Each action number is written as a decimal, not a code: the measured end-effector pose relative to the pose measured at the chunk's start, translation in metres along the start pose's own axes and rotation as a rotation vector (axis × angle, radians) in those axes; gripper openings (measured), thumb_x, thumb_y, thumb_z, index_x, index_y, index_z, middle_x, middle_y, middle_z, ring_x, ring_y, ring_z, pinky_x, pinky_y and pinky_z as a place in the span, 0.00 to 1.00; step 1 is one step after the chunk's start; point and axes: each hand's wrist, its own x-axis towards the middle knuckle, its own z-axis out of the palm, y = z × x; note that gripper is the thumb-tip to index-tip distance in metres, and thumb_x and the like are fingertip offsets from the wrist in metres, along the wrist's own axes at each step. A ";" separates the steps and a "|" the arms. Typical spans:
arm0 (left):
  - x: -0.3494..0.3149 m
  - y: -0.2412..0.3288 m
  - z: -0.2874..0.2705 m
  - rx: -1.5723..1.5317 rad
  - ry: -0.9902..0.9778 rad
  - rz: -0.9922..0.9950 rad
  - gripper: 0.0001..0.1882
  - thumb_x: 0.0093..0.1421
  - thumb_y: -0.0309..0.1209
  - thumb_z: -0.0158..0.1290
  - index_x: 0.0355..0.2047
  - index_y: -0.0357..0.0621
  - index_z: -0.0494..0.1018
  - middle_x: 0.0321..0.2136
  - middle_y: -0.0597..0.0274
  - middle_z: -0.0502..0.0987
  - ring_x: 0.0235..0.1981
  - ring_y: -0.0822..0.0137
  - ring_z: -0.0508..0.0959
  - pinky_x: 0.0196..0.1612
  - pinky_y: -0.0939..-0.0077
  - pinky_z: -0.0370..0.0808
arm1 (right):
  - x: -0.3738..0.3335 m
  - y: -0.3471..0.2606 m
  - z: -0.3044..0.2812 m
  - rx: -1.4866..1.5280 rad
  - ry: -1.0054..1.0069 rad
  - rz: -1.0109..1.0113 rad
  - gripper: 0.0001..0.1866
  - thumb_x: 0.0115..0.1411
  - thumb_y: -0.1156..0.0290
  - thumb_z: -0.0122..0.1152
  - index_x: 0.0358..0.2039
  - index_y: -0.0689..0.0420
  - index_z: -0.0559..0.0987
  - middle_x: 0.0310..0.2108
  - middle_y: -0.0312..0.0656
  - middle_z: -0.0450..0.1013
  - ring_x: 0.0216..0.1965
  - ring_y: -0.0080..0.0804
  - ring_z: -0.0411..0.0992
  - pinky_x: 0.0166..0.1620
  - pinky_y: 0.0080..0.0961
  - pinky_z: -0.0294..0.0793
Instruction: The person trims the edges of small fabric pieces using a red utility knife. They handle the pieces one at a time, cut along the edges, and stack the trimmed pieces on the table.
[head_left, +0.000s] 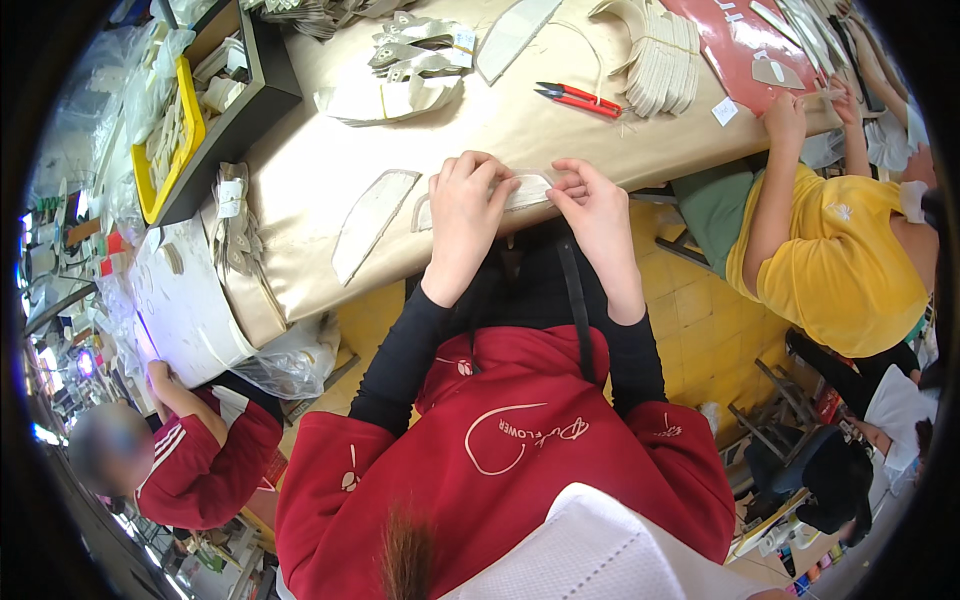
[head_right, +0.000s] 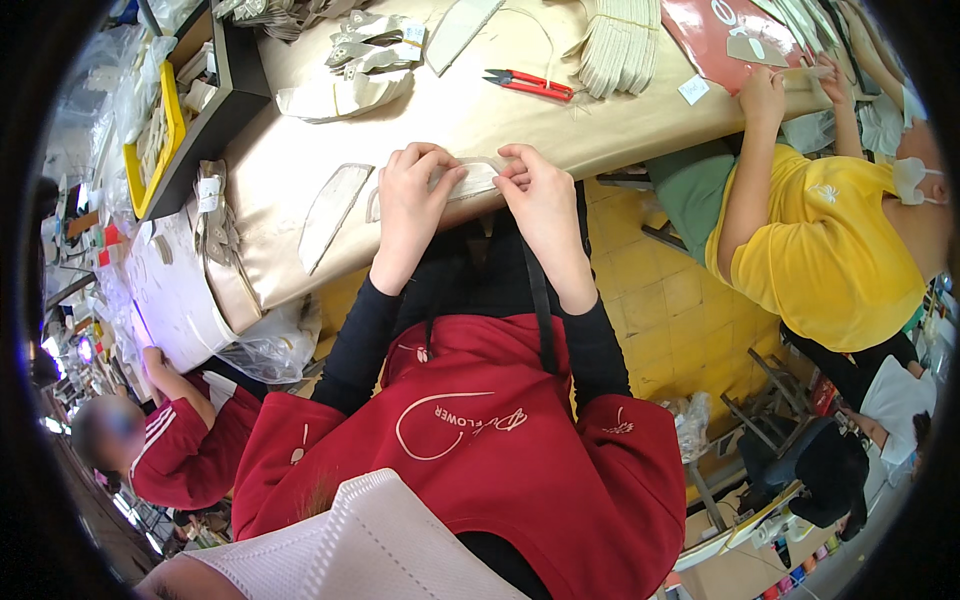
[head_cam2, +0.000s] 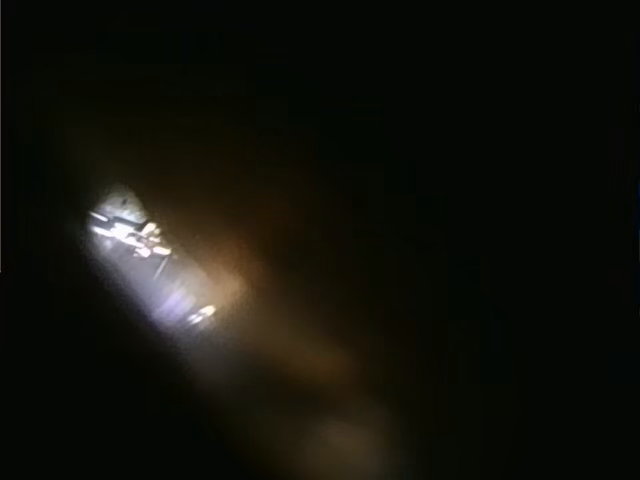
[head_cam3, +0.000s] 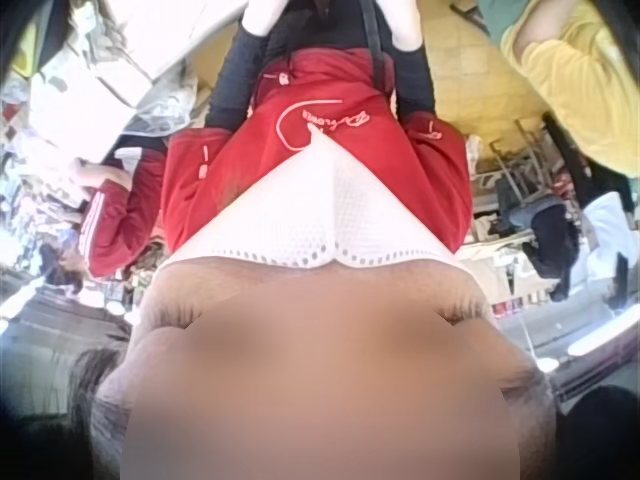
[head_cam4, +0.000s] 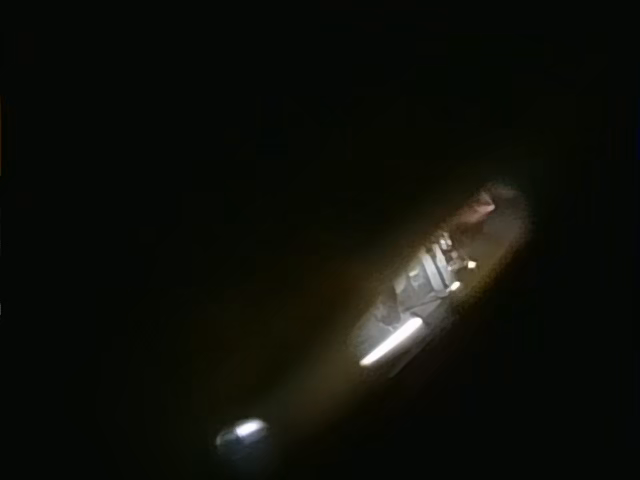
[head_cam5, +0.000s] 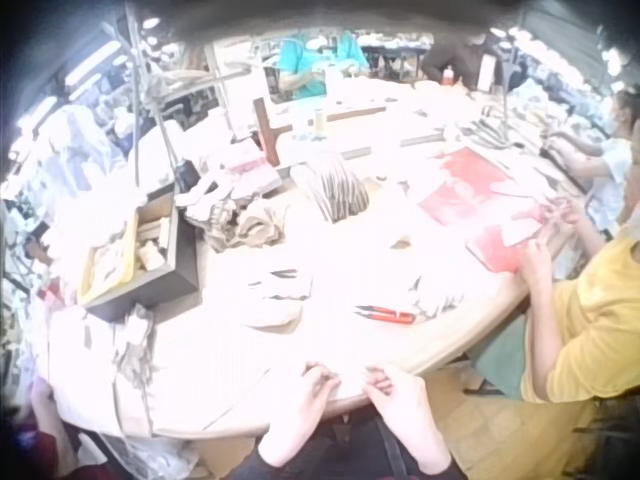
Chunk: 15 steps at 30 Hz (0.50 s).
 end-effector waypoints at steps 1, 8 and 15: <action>0.000 0.000 0.000 -0.002 -0.005 -0.008 0.06 0.53 0.32 0.63 0.29 0.46 0.78 0.35 0.65 0.76 0.40 0.59 0.74 0.43 0.63 0.65 | 0.000 -0.001 0.000 -0.015 0.006 0.002 0.16 0.55 0.79 0.66 0.46 0.61 0.79 0.28 0.43 0.79 0.30 0.29 0.79 0.37 0.25 0.79; 0.001 0.004 -0.001 0.051 0.006 -0.021 0.05 0.53 0.30 0.61 0.31 0.47 0.78 0.35 0.66 0.76 0.40 0.59 0.74 0.44 0.63 0.66 | 0.003 -0.013 0.004 -0.229 0.020 0.003 0.13 0.54 0.77 0.64 0.41 0.60 0.78 0.28 0.47 0.79 0.32 0.44 0.79 0.37 0.35 0.78; -0.032 0.025 0.020 0.046 0.091 0.289 0.16 0.52 0.23 0.57 0.43 0.44 0.78 0.43 0.65 0.78 0.48 0.64 0.75 0.51 0.65 0.68 | 0.004 -0.010 0.001 -0.352 0.016 -0.105 0.11 0.55 0.78 0.63 0.39 0.58 0.77 0.26 0.47 0.76 0.31 0.48 0.77 0.36 0.40 0.76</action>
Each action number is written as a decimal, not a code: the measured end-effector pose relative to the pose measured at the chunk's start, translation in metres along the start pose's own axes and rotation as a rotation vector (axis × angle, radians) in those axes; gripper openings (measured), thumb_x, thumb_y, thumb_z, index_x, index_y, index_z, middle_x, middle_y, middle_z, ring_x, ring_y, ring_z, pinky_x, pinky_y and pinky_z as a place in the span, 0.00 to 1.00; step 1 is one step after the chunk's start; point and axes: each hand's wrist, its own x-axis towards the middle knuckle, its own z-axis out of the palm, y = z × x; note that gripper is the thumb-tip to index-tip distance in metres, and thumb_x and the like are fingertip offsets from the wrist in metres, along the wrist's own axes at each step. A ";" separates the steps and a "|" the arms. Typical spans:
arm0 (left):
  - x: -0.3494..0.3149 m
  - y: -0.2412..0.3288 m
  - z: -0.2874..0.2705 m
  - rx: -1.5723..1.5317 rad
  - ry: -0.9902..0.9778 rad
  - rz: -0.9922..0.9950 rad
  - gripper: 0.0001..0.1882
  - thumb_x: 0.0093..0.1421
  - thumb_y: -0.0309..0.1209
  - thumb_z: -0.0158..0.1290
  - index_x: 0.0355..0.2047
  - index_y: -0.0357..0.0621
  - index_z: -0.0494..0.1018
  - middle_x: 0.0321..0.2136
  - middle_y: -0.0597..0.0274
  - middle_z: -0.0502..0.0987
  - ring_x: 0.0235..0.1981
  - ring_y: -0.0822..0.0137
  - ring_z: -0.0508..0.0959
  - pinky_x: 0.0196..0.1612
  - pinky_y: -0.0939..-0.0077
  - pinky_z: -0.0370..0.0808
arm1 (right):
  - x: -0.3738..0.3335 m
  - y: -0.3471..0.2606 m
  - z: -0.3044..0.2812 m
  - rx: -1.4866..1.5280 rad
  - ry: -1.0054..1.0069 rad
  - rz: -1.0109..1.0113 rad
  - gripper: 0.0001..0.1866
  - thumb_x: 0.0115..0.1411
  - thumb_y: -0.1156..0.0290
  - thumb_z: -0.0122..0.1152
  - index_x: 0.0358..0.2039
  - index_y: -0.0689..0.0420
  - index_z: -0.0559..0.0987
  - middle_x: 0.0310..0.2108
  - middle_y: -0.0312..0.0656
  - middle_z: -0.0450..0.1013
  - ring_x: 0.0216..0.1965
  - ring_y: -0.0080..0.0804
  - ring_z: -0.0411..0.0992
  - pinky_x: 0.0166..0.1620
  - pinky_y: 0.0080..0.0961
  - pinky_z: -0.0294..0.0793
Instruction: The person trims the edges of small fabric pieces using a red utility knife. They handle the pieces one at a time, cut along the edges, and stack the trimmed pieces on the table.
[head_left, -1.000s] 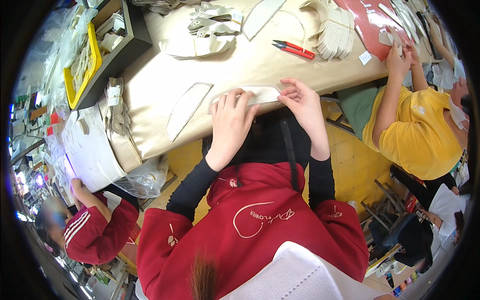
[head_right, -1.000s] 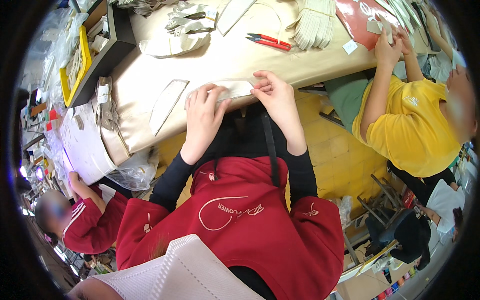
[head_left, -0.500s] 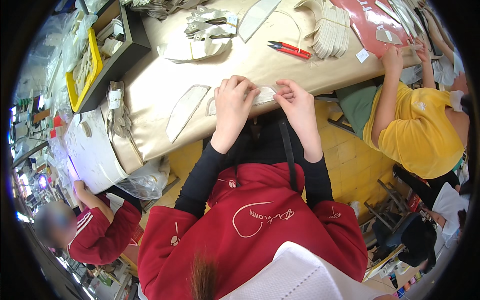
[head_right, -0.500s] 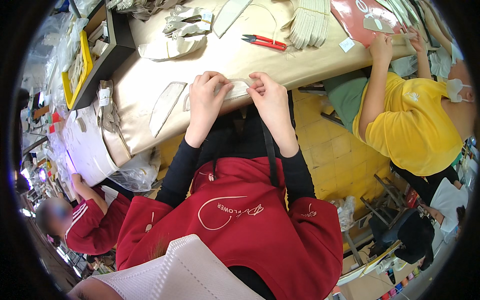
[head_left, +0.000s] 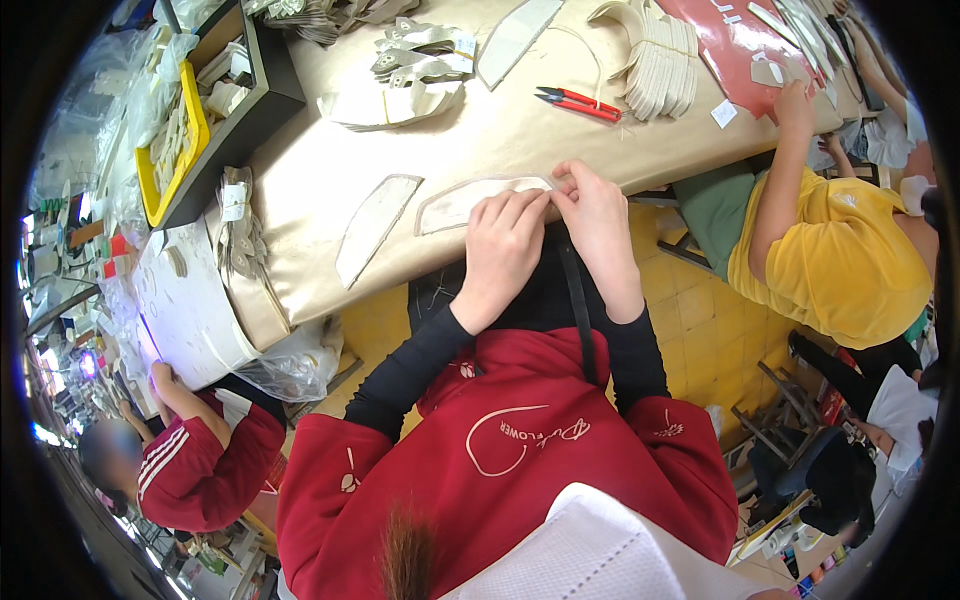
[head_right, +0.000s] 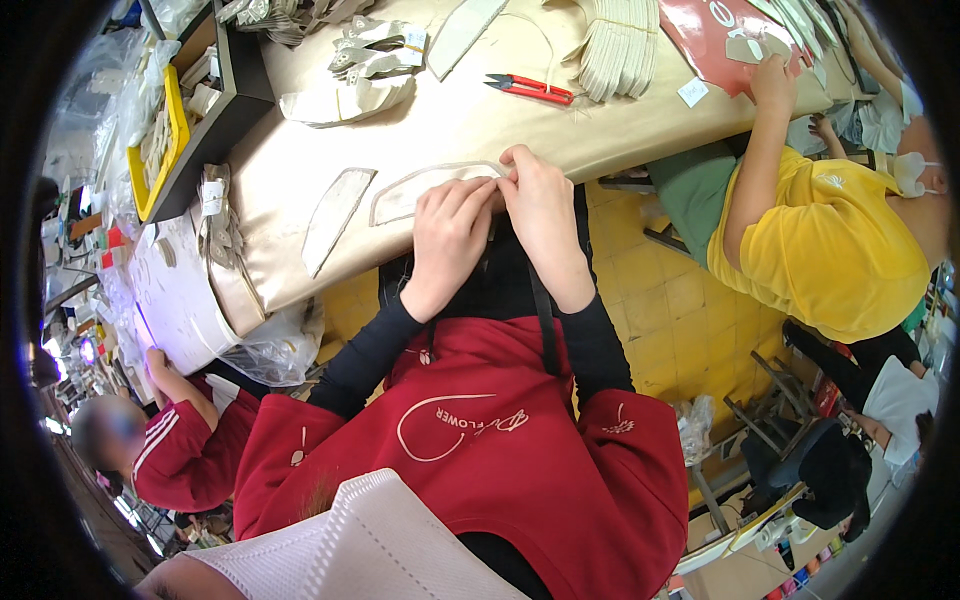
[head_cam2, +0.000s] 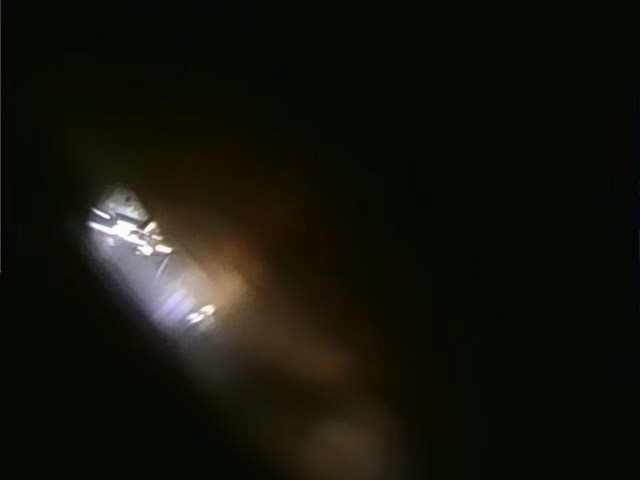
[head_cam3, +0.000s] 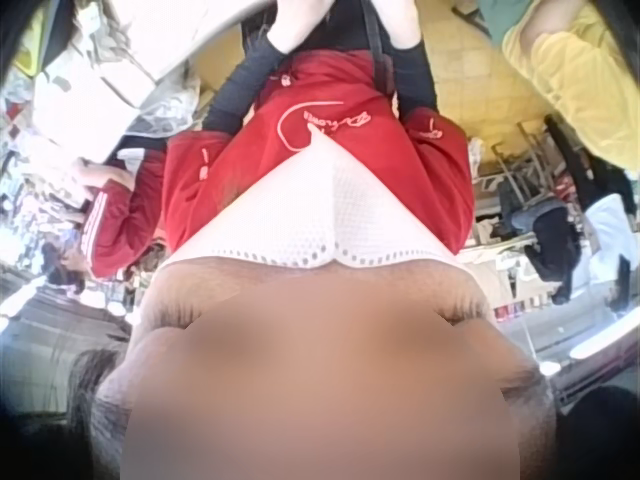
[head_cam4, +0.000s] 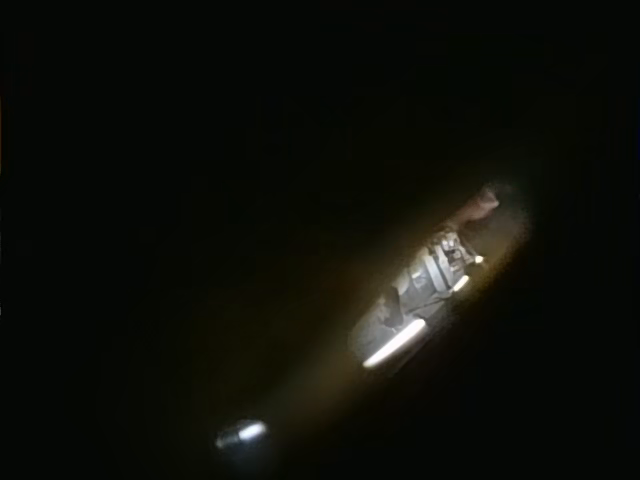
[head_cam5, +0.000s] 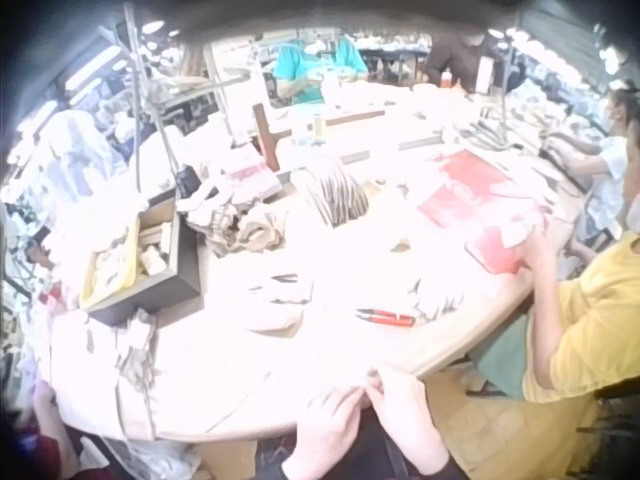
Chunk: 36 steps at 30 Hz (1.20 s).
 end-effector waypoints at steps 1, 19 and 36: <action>-0.006 0.002 0.001 0.037 -0.034 -0.023 0.19 0.52 0.23 0.57 0.46 0.44 0.76 0.45 0.65 0.77 0.49 0.64 0.75 0.52 0.65 0.68 | 0.000 0.003 -0.001 0.024 -0.009 -0.027 0.11 0.55 0.78 0.63 0.39 0.59 0.76 0.26 0.47 0.76 0.31 0.48 0.77 0.36 0.40 0.76; -0.030 0.002 0.014 0.325 -0.122 0.016 0.29 0.54 0.27 0.51 0.59 0.48 0.70 0.58 0.68 0.71 0.57 0.66 0.71 0.63 0.61 0.62 | -0.027 0.019 0.020 -0.179 0.162 -0.268 0.08 0.57 0.82 0.51 0.37 0.60 0.71 0.36 0.52 0.68 0.41 0.54 0.69 0.45 0.44 0.70; -0.033 0.000 0.016 0.308 -0.089 0.042 0.29 0.54 0.24 0.51 0.59 0.48 0.70 0.57 0.68 0.71 0.55 0.67 0.73 0.62 0.60 0.62 | 0.010 0.031 -0.018 -0.062 0.341 -0.440 0.12 0.62 0.77 0.57 0.47 0.62 0.77 0.47 0.48 0.73 0.47 0.50 0.73 0.51 0.38 0.72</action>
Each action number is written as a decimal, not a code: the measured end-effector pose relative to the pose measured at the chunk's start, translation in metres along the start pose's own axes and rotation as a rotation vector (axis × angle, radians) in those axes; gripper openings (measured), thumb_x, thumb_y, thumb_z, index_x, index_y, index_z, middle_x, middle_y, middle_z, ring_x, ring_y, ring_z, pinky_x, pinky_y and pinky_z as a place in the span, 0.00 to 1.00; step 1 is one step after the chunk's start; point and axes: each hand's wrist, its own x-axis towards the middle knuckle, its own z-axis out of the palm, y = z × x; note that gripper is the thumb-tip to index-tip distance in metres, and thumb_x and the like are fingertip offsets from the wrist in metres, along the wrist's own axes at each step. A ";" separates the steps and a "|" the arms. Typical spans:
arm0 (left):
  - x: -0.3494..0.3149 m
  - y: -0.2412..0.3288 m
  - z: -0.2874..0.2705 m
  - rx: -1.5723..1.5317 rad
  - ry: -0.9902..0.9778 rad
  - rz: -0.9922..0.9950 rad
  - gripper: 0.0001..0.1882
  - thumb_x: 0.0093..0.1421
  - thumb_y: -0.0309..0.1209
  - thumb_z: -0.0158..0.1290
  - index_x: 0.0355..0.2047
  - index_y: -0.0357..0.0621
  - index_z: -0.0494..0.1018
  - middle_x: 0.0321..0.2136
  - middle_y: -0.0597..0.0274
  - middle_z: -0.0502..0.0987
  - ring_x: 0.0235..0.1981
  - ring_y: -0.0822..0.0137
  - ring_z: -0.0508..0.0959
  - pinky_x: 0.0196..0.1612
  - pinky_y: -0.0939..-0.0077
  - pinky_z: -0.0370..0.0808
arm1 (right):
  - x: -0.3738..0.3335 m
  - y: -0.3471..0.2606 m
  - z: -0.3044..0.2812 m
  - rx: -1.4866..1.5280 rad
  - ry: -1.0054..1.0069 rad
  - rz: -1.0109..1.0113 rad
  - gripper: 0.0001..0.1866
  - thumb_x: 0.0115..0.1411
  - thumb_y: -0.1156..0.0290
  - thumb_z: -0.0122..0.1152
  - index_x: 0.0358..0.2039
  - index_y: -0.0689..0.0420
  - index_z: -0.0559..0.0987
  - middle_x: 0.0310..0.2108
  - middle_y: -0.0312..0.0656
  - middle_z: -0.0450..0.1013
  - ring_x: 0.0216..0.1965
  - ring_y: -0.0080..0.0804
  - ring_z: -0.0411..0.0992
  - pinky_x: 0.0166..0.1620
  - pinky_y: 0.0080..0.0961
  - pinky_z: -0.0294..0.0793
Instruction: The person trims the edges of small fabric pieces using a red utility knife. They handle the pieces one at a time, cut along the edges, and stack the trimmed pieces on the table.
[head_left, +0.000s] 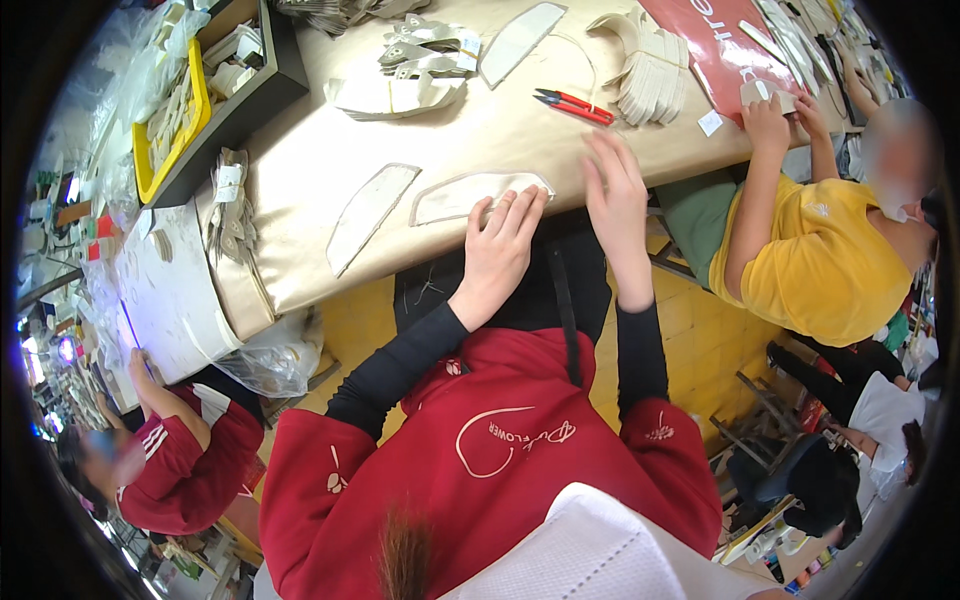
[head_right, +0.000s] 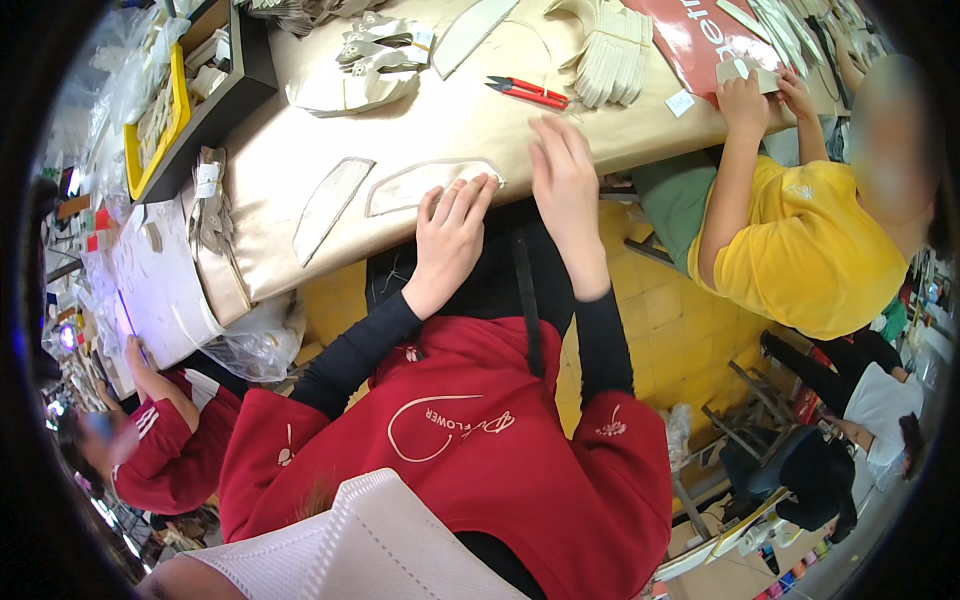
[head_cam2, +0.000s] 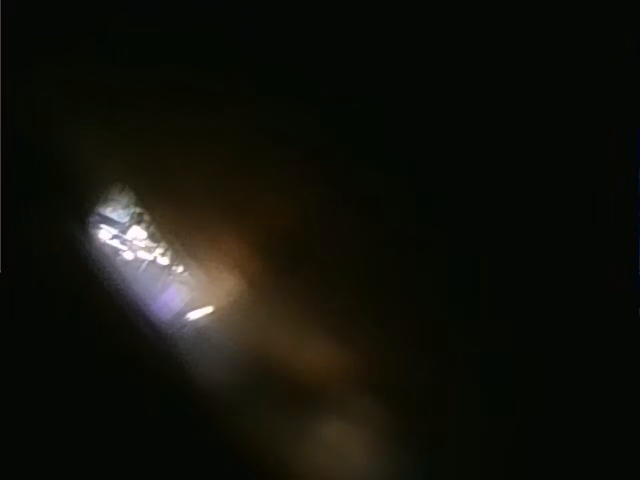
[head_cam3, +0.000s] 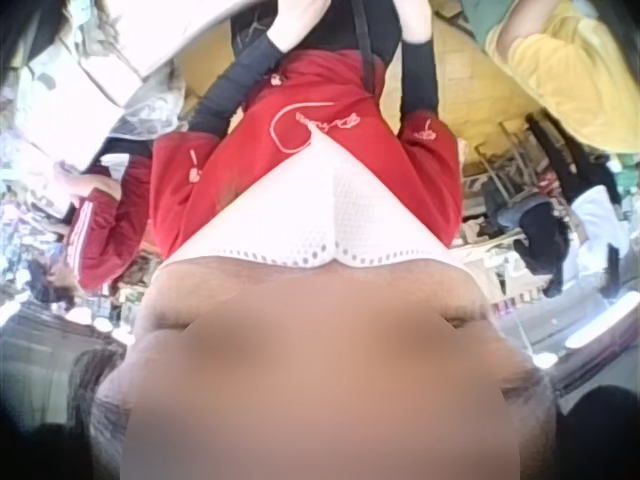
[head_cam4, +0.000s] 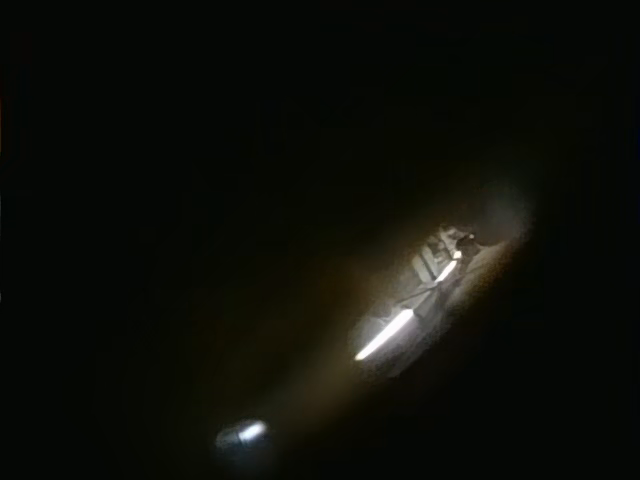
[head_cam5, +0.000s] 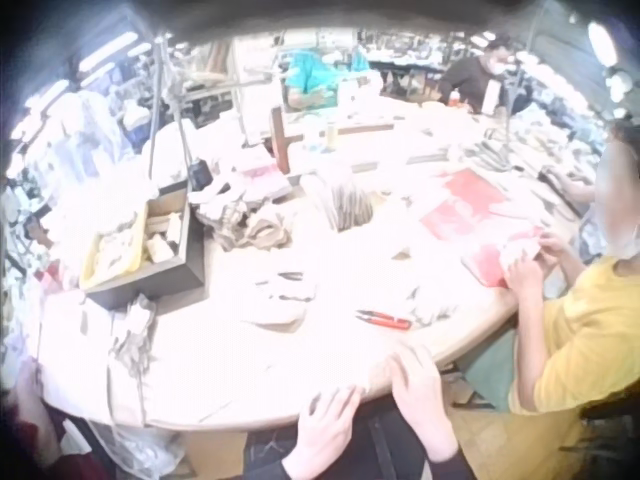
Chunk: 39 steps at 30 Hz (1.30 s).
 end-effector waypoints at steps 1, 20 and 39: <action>0.000 0.000 0.000 -0.004 0.006 0.002 0.29 0.54 0.23 0.52 0.59 0.48 0.70 0.57 0.68 0.72 0.55 0.67 0.73 0.62 0.60 0.62 | 0.017 0.004 0.014 -0.069 0.046 -0.050 0.13 0.62 0.76 0.59 0.47 0.61 0.77 0.48 0.48 0.72 0.49 0.50 0.71 0.53 0.38 0.70; -0.003 -0.004 0.004 -0.125 0.039 -0.030 0.29 0.54 0.24 0.55 0.59 0.47 0.69 0.57 0.67 0.72 0.55 0.66 0.73 0.63 0.61 0.62 | -0.080 -0.031 0.005 0.014 0.054 0.218 0.15 0.63 0.72 0.62 0.49 0.59 0.78 0.33 0.46 0.78 0.31 0.42 0.79 0.33 0.31 0.76; -0.003 -0.004 0.004 -0.139 0.026 -0.031 0.29 0.53 0.24 0.55 0.58 0.46 0.70 0.58 0.66 0.71 0.57 0.65 0.72 0.63 0.59 0.62 | -0.082 -0.028 0.047 0.224 0.129 0.447 0.12 0.58 0.73 0.69 0.40 0.61 0.77 0.21 0.42 0.75 0.20 0.29 0.74 0.25 0.25 0.72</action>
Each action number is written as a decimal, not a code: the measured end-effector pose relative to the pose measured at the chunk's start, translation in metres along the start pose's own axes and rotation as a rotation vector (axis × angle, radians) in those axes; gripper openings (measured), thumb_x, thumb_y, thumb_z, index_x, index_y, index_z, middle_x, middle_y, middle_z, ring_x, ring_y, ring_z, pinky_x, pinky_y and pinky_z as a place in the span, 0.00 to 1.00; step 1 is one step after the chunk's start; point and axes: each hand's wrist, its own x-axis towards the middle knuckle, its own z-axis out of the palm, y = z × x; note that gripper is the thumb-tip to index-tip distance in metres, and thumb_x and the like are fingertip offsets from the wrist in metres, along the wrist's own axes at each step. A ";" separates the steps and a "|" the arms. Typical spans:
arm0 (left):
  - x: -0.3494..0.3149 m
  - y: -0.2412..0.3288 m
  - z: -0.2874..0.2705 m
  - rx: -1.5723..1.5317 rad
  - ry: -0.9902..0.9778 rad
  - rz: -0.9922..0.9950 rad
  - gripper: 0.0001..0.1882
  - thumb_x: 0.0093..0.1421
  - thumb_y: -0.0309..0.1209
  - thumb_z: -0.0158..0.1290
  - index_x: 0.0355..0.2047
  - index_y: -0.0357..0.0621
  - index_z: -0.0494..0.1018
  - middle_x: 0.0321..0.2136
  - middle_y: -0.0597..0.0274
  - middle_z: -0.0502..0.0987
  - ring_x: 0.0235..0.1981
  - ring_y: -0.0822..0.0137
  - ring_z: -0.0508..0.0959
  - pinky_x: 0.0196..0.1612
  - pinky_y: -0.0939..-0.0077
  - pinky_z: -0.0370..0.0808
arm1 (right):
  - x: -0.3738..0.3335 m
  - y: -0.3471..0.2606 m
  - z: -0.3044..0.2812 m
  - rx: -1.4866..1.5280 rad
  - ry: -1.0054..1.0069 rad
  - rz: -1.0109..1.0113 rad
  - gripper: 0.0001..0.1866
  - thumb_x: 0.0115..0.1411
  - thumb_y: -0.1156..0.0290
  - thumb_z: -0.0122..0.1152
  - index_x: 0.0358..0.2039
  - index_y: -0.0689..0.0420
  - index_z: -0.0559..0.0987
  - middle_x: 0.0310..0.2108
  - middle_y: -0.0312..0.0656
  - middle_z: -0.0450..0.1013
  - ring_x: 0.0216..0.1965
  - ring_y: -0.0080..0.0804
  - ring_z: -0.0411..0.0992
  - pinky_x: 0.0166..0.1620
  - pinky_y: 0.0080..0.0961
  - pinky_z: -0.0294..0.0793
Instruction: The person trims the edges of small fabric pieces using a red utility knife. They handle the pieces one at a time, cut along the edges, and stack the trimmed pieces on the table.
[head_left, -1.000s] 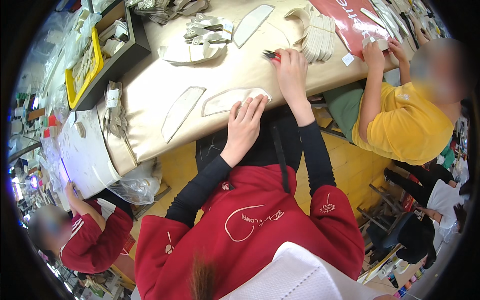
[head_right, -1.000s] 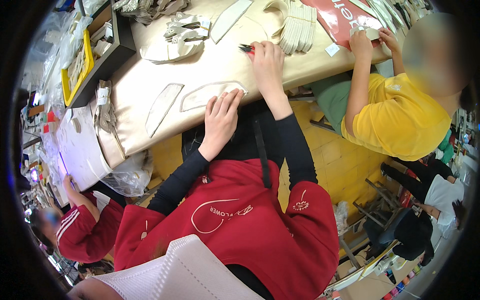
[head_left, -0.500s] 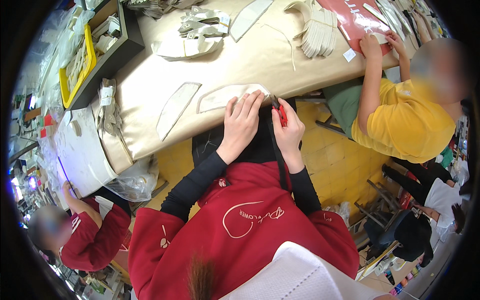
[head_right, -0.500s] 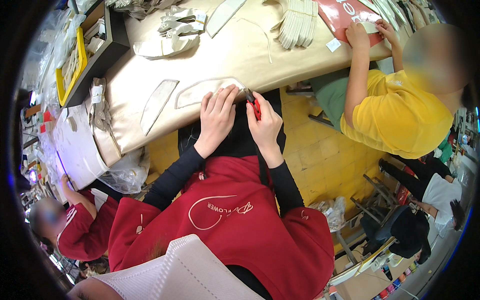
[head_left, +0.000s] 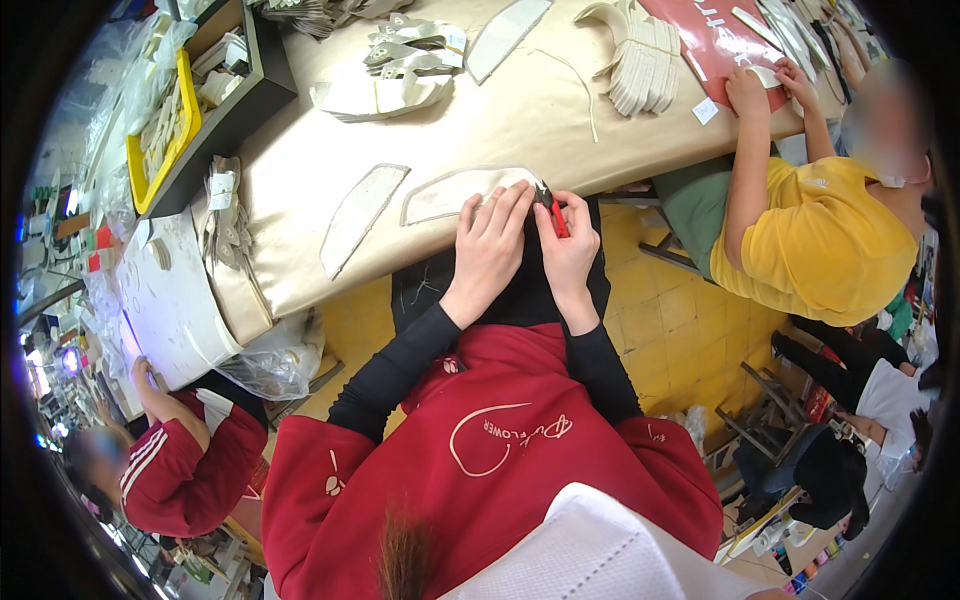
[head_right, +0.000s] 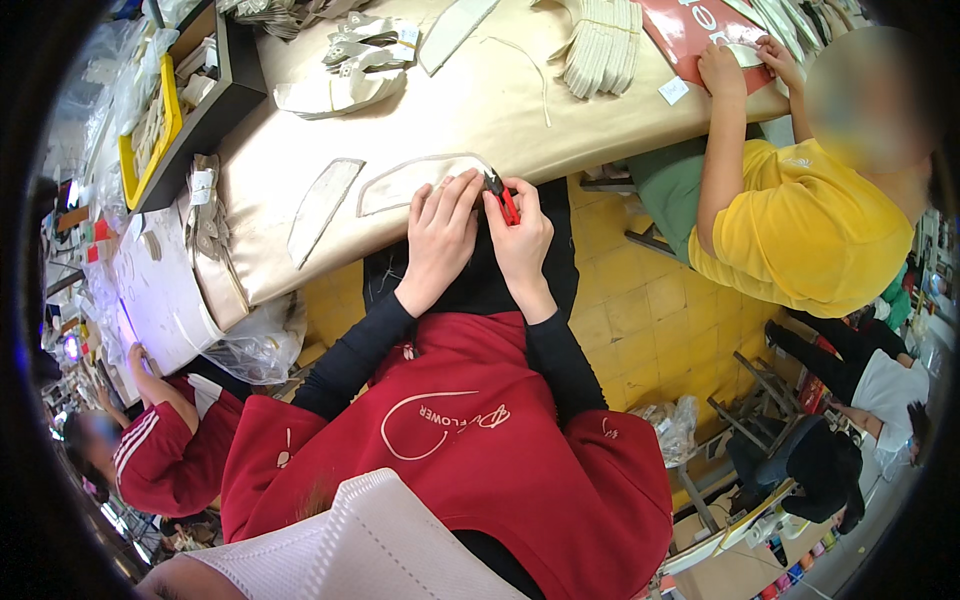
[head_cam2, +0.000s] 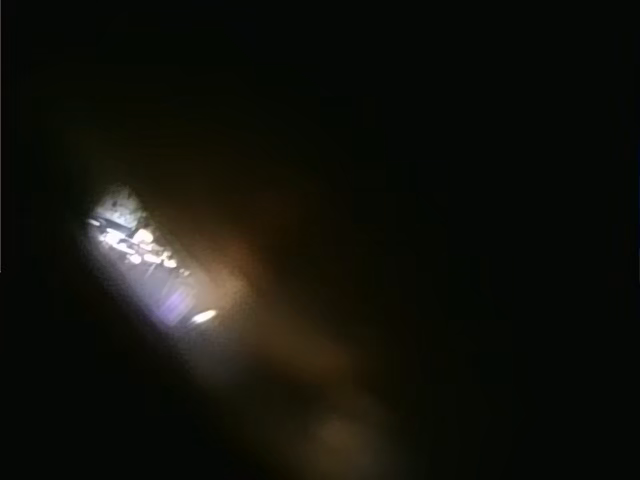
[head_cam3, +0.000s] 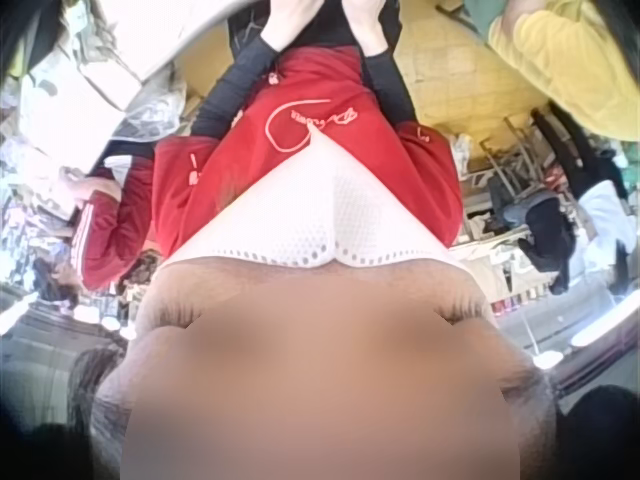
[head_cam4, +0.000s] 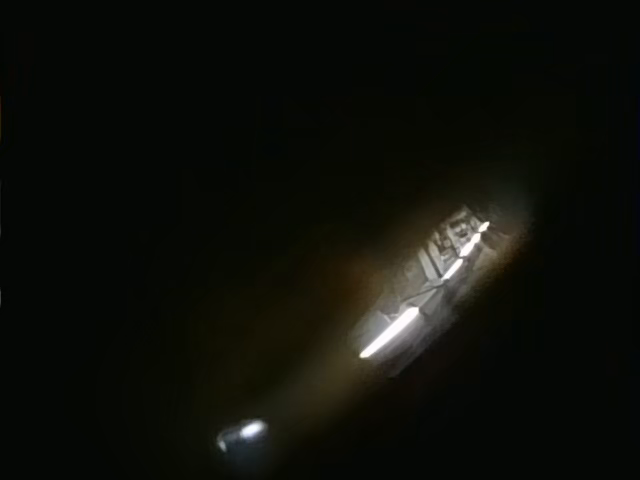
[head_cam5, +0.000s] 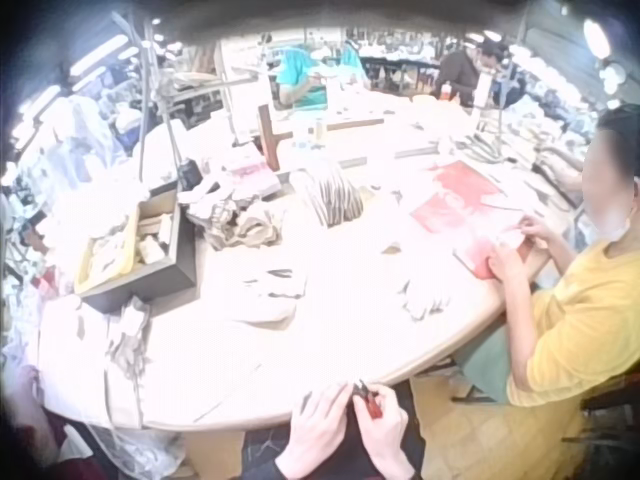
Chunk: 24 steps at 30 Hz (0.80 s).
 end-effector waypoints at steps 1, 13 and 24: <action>0.000 0.000 0.000 0.002 0.001 0.000 0.29 0.53 0.24 0.55 0.57 0.46 0.70 0.58 0.66 0.71 0.57 0.65 0.72 0.63 0.59 0.62 | 0.000 0.001 0.001 0.006 -0.004 0.022 0.12 0.58 0.73 0.69 0.40 0.61 0.77 0.19 0.41 0.74 0.18 0.27 0.72 0.24 0.24 0.70; 0.000 0.002 -0.001 0.022 -0.014 0.007 0.30 0.53 0.24 0.53 0.59 0.49 0.69 0.58 0.65 0.71 0.56 0.64 0.71 0.63 0.58 0.62 | 0.000 0.014 0.004 0.434 0.048 0.261 0.08 0.63 0.79 0.63 0.42 0.63 0.75 0.25 0.30 0.73 0.26 0.09 0.65 0.28 0.10 0.62; 0.004 0.014 -0.021 -0.160 -0.060 -0.026 0.32 0.53 0.24 0.55 0.59 0.59 0.70 0.56 0.57 0.67 0.57 0.56 0.68 0.61 0.53 0.61 | 0.090 -0.029 -0.021 -0.699 0.142 -0.602 0.14 0.56 0.66 0.70 0.42 0.55 0.82 0.43 0.44 0.77 0.43 0.44 0.73 0.46 0.38 0.72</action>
